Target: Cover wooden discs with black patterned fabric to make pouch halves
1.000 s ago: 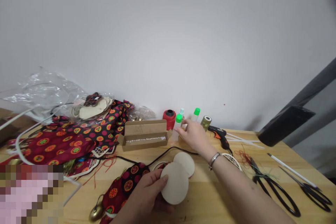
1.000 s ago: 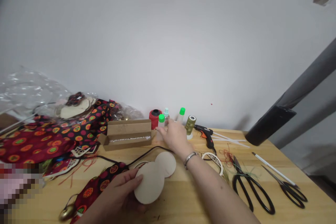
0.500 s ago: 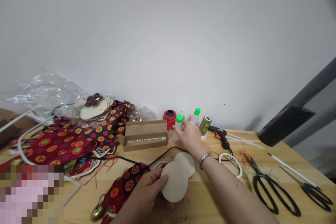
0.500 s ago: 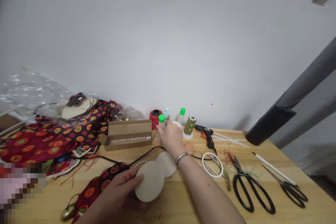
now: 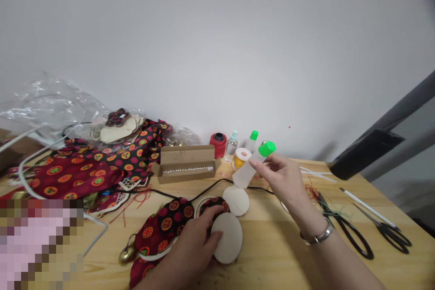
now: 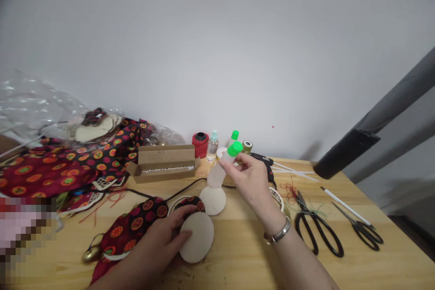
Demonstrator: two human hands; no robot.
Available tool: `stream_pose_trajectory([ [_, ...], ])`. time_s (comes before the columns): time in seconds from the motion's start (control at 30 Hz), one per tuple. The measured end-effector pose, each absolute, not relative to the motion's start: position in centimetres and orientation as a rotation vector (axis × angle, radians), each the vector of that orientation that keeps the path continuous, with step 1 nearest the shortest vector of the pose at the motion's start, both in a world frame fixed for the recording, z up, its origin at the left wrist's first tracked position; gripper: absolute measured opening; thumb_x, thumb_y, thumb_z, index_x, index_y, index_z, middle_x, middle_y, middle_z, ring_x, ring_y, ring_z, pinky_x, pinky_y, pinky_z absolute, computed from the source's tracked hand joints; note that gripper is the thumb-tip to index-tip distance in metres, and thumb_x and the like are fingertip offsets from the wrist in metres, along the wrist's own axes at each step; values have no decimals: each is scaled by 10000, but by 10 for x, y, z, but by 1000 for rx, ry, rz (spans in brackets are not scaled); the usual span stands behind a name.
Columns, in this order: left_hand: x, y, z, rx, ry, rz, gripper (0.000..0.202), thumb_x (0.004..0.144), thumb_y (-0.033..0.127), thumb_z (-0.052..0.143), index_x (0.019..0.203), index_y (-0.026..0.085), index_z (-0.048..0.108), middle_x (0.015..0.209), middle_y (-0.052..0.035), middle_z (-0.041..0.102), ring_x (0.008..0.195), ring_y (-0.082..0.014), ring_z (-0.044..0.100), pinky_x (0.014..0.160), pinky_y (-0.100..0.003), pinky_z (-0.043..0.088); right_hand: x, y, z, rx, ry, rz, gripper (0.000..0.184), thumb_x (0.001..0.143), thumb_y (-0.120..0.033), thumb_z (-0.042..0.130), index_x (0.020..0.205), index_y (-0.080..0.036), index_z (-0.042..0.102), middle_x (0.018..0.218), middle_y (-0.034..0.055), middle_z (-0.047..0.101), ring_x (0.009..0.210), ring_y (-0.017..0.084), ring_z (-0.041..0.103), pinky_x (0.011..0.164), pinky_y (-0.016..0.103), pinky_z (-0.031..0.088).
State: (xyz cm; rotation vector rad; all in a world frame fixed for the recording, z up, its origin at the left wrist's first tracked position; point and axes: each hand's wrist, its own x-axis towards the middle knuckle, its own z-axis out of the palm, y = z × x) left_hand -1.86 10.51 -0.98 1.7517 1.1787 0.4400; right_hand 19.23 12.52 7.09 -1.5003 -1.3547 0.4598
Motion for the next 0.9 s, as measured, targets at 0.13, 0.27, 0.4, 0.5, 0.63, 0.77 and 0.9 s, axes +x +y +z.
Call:
stream_pose_trajectory([
  [0.13,-21,103,-11,1891,1229,409,470,796,248,498,1253,170,575,1250,-111,628,1152,-275,559,985,-383,386,193,116,63,-1408,-1223,729,339,679,-463,723,578,-169,587,494,-12,563,416,83,398,390,217,278],
  [0.27,-21,100,-9,1980,1233,341,466,825,300,476,1267,174,558,1181,-130,664,1070,-275,610,908,-365,430,193,114,54,-1323,-1158,813,329,667,-461,738,607,-163,611,528,9,621,427,94,462,401,215,331],
  [0.4,-20,98,-2,2036,1258,247,418,819,325,495,1212,220,591,1039,-107,716,963,-266,651,824,-335,446,195,115,47,-1275,-1145,837,335,668,-452,747,590,-162,598,520,2,618,434,93,482,424,211,356],
  [0.5,-20,97,0,2047,1270,243,399,820,348,503,1189,234,605,1005,-101,723,948,-258,655,804,-317,441,197,114,41,-1267,-1133,860,325,678,-445,747,619,-154,615,533,3,622,445,93,489,436,210,358],
  [0.63,-20,98,-2,2060,1263,234,396,829,372,496,1185,239,609,983,-102,726,925,-257,659,782,-310,440,201,113,33,-1215,-1130,921,309,714,-427,731,629,-147,630,533,1,617,464,92,495,475,213,381],
  [0.77,-20,98,-2,2077,1266,216,401,840,385,482,1194,242,605,979,-102,726,926,-261,660,779,-315,438,203,113,30,-1164,-1142,960,280,714,-412,732,654,-152,650,543,-1,616,494,97,517,512,216,410],
  [0.9,-20,97,-4,2106,1295,218,438,855,434,459,1226,239,586,960,-108,729,899,-274,664,751,-326,436,200,112,34,-1167,-1179,969,287,694,-436,731,698,-156,669,563,8,625,502,112,532,516,232,437],
])
